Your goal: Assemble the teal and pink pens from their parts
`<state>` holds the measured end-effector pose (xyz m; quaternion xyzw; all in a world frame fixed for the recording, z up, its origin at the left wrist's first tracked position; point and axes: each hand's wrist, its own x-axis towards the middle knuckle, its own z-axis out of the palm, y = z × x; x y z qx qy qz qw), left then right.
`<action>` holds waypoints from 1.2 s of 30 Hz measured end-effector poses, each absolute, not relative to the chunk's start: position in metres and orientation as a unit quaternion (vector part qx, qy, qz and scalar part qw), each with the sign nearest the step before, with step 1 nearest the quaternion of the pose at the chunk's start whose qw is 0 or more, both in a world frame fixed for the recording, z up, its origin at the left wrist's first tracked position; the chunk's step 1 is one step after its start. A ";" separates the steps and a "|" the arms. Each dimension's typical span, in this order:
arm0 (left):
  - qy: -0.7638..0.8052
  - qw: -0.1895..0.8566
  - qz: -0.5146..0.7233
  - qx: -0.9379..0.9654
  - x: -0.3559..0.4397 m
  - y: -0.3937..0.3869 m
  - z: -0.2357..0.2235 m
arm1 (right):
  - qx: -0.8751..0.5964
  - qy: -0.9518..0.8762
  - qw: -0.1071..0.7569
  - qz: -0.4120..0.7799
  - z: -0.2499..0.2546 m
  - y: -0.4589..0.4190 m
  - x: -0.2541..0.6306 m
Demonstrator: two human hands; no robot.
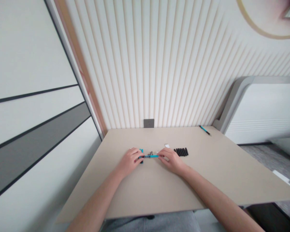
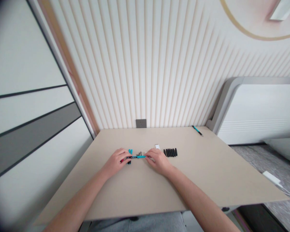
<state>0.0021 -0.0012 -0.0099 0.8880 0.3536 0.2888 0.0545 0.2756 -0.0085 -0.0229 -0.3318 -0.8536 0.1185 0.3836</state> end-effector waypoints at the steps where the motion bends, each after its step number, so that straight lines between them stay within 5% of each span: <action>1: 0.356 0.055 0.288 0.887 0.002 -0.001 -0.011 | -0.329 -0.852 0.388 0.123 -0.023 -0.009 0.276; 14: 0.351 0.090 0.288 0.887 0.007 -0.002 -0.012 | -0.325 -0.851 0.396 0.116 -0.021 -0.010 0.279; 22: 0.400 0.223 0.380 0.804 0.008 -0.004 -0.005 | -0.461 -0.762 0.449 0.077 -0.015 0.005 0.307; 32: 0.425 0.439 0.402 0.682 0.010 -0.004 -0.011 | -0.578 -0.767 0.276 0.022 -0.032 0.015 0.334; 36: 0.426 0.350 0.389 0.738 0.007 -0.002 -0.013 | -0.591 -0.766 0.253 0.015 -0.031 0.010 0.327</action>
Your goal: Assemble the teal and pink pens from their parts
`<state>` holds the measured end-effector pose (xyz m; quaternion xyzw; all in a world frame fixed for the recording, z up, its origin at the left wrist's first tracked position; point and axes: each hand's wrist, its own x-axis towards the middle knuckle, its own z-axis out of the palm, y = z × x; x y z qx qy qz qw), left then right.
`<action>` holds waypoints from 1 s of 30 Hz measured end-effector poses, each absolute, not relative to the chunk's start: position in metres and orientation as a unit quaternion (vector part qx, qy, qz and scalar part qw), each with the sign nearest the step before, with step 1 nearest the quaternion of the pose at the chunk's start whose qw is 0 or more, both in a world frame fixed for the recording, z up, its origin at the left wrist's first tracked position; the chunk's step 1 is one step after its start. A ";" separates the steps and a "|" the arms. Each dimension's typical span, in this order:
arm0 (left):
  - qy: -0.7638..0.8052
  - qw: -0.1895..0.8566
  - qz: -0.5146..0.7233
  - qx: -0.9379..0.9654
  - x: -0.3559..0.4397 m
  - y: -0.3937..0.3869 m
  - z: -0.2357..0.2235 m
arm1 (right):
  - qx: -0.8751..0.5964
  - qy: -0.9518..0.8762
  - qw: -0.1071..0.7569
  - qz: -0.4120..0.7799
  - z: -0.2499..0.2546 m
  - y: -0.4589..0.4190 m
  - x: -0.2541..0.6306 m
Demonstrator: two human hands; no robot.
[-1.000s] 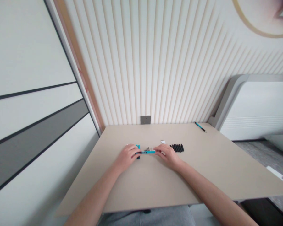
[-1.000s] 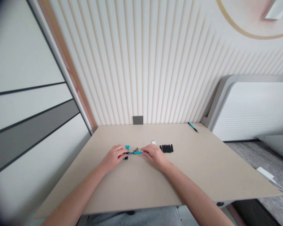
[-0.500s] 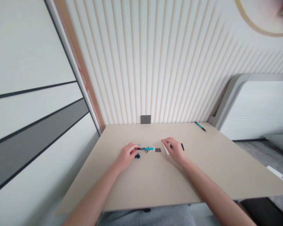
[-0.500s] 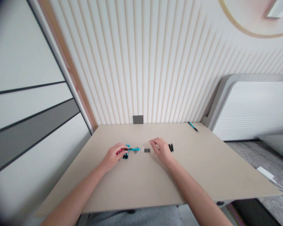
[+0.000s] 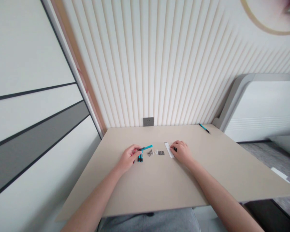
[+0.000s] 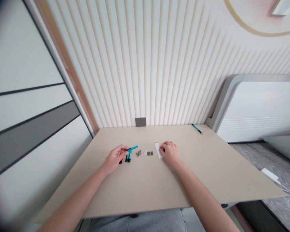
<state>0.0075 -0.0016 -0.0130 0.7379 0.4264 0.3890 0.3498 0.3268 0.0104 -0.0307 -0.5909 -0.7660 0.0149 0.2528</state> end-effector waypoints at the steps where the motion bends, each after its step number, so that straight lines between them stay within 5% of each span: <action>1: 0.416 0.295 0.381 0.771 0.007 -0.001 -0.013 | -0.594 -0.765 0.249 0.013 -0.030 0.010 0.326; 7: 0.381 0.107 0.344 0.851 0.004 0.003 -0.016 | -0.614 -0.753 0.235 0.003 -0.032 0.011 0.327; 30: 0.372 0.109 0.315 0.866 0.002 0.001 -0.015 | -0.638 -0.740 0.213 -0.018 -0.028 0.010 0.328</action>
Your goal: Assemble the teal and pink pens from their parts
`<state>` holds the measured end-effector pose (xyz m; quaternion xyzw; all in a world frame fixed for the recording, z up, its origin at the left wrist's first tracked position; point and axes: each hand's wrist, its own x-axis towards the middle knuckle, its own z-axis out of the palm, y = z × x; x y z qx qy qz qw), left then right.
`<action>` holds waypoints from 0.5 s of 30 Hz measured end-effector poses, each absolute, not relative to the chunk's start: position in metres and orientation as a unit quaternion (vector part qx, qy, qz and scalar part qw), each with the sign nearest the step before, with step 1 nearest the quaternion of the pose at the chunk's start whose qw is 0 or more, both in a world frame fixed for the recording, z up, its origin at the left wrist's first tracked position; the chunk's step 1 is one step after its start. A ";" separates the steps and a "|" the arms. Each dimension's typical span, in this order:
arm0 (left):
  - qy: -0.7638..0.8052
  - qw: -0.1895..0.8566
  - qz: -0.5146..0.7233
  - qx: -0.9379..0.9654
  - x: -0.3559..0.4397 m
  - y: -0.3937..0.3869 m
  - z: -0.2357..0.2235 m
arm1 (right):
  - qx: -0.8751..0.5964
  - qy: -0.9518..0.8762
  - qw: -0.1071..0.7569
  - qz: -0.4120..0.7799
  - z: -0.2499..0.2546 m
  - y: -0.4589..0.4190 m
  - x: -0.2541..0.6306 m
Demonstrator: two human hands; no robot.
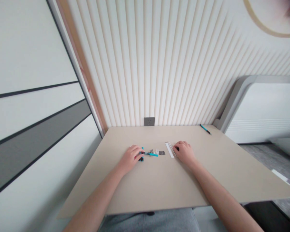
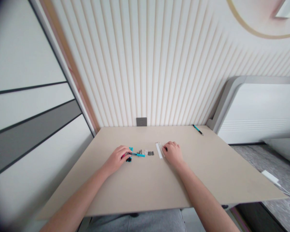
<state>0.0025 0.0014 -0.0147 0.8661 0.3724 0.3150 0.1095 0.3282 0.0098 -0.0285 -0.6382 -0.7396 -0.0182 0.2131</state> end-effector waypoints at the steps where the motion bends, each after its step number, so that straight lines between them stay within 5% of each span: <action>1: 0.372 0.108 0.315 0.866 0.003 0.001 -0.015 | -0.640 -0.740 0.207 -0.021 -0.027 0.009 0.327; 15: 0.368 0.105 0.313 0.869 0.004 0.001 -0.014 | -0.688 -0.708 0.138 -0.074 -0.024 0.005 0.307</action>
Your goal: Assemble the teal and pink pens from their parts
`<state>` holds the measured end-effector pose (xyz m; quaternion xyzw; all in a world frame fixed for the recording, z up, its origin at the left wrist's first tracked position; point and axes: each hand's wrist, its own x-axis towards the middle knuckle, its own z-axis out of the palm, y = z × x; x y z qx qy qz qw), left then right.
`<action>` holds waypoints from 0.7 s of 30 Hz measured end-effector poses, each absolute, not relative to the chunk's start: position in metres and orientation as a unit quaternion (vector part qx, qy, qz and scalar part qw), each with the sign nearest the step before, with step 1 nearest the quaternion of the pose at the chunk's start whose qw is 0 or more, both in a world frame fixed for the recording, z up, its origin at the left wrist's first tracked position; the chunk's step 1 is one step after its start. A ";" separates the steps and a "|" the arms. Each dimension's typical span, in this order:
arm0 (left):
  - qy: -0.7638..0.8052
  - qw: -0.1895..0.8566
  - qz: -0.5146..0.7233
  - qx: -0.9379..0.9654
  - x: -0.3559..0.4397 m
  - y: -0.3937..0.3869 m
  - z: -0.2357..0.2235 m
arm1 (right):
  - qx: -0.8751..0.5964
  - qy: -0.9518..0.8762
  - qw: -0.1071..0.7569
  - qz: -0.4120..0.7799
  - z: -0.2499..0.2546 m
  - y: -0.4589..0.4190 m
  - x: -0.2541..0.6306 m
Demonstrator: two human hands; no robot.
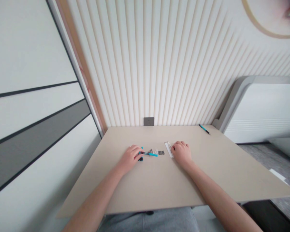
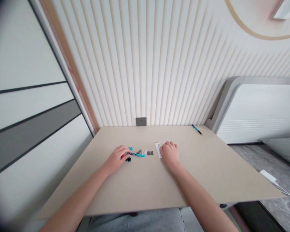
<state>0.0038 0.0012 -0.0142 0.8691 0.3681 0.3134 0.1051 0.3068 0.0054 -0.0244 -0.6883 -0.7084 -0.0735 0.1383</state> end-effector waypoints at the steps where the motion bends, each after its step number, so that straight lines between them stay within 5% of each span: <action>1: 0.368 0.106 0.315 0.869 0.004 0.001 -0.014 | -0.693 -0.703 0.142 -0.072 -0.025 0.006 0.306; 21: 0.366 0.110 0.311 0.870 0.005 0.000 -0.012 | -0.683 -0.707 0.181 -0.029 -0.024 0.006 0.309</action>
